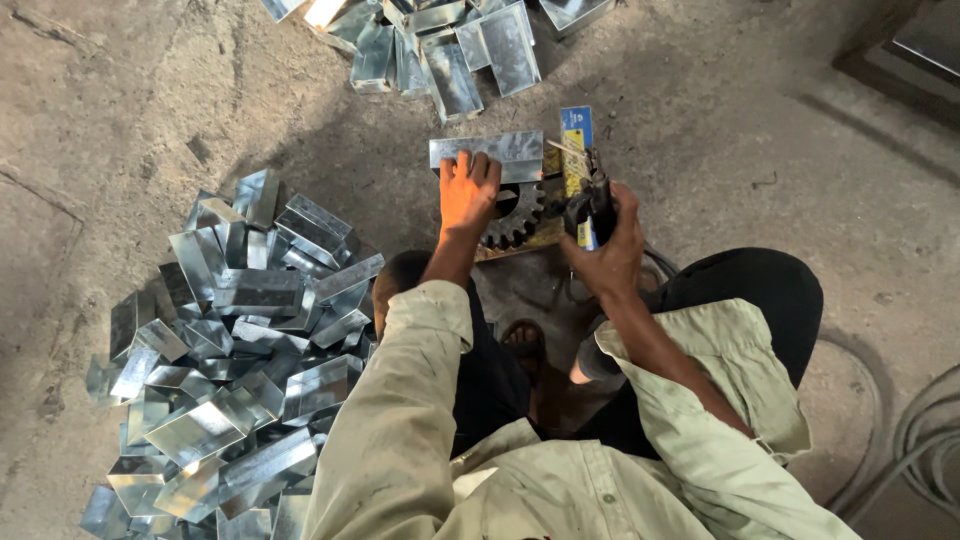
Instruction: The person sits on the floor and uses a handheld welding torch to weld small rectangular metal pieces onto a circular gear-like fixture. The person repeatedly picks up metal pieces from a pile, positions them on the fixture, and applies the welding torch to create a joint, generating bright sparks and smoke.
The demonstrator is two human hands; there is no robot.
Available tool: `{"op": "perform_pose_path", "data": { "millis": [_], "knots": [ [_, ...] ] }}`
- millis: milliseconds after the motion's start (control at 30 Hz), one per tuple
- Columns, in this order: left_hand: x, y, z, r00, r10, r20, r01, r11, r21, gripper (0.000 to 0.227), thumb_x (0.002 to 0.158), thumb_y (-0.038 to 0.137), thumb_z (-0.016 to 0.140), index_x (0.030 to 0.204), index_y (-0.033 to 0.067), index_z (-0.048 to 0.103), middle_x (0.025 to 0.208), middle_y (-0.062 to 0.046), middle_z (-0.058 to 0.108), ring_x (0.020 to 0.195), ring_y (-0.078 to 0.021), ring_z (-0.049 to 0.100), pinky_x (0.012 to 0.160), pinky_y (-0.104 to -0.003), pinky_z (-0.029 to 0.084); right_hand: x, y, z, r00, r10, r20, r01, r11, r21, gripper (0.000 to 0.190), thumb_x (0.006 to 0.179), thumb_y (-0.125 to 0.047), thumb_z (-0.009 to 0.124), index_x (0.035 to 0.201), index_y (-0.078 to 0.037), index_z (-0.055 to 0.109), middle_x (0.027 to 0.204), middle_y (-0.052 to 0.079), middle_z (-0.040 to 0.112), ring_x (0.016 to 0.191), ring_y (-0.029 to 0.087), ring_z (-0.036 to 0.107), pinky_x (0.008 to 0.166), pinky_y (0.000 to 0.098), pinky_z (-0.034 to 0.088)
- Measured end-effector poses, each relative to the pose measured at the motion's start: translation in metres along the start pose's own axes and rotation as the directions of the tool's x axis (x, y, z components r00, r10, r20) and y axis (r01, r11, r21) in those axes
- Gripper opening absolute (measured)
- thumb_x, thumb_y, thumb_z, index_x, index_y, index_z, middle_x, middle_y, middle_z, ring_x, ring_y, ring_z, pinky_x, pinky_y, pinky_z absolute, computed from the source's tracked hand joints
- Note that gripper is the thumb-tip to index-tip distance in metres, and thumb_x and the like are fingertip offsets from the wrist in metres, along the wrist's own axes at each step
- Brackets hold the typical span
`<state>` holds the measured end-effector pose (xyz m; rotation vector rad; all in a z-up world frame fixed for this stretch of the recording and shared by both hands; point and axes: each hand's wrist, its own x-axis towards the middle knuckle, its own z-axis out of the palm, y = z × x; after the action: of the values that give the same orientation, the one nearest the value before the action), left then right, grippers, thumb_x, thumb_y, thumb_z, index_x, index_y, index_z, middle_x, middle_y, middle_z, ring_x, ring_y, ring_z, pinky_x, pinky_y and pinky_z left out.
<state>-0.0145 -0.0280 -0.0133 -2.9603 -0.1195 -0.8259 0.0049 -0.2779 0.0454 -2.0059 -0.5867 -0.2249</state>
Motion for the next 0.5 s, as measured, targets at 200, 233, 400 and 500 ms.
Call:
{"op": "perform_pose_path", "data": {
  "millis": [200,233,400,500],
  "knots": [
    [-0.021,0.025,-0.008,0.984,-0.154,0.093,0.147,0.986,0.079,0.045,0.083,0.009,0.065,0.128,0.0031,0.066,0.123,-0.007,0.065,0.111,-0.0276,0.057,0.087,-0.042,0.046,-0.002,0.012,-0.006,0.992,0.076,0.097,-0.086,0.991,0.104,0.087,0.08,-0.019,0.087,0.151,-0.011,0.037,0.122,0.018,0.066,0.108,0.033,0.072,0.088,0.0432,0.058],
    [-0.024,0.028,-0.007,0.977,-0.168,0.128,0.157,0.983,0.091,0.05,0.083,0.009,0.065,0.133,0.0026,0.064,0.129,-0.008,0.064,0.113,-0.0281,0.056,0.088,-0.042,0.047,-0.003,0.012,-0.007,0.994,0.068,0.087,-0.077,0.992,0.105,0.087,0.079,-0.019,0.087,0.15,-0.011,0.038,0.122,0.017,0.066,0.107,0.033,0.072,0.088,0.0436,0.058],
    [-0.03,0.036,-0.005,0.944,-0.243,0.225,0.229,0.969,0.089,0.06,0.086,0.011,0.066,0.144,0.0039,0.052,0.144,-0.01,0.056,0.119,-0.03,0.054,0.09,-0.045,0.047,-0.004,0.01,-0.008,0.997,0.021,0.068,-0.026,0.996,0.083,0.087,0.077,-0.018,0.087,0.149,-0.01,0.04,0.123,0.019,0.066,0.108,0.034,0.071,0.089,0.0463,0.058],
    [-0.031,0.041,-0.003,0.923,-0.283,0.261,0.268,0.959,0.094,0.06,0.086,0.013,0.065,0.144,0.0056,0.05,0.147,-0.01,0.053,0.123,-0.0321,0.053,0.092,-0.051,0.048,-0.004,0.011,-0.009,0.997,0.032,0.067,-0.036,0.997,0.061,0.087,0.076,-0.018,0.088,0.148,-0.009,0.04,0.122,0.02,0.065,0.107,0.034,0.07,0.087,0.0458,0.057]
  ]
}}
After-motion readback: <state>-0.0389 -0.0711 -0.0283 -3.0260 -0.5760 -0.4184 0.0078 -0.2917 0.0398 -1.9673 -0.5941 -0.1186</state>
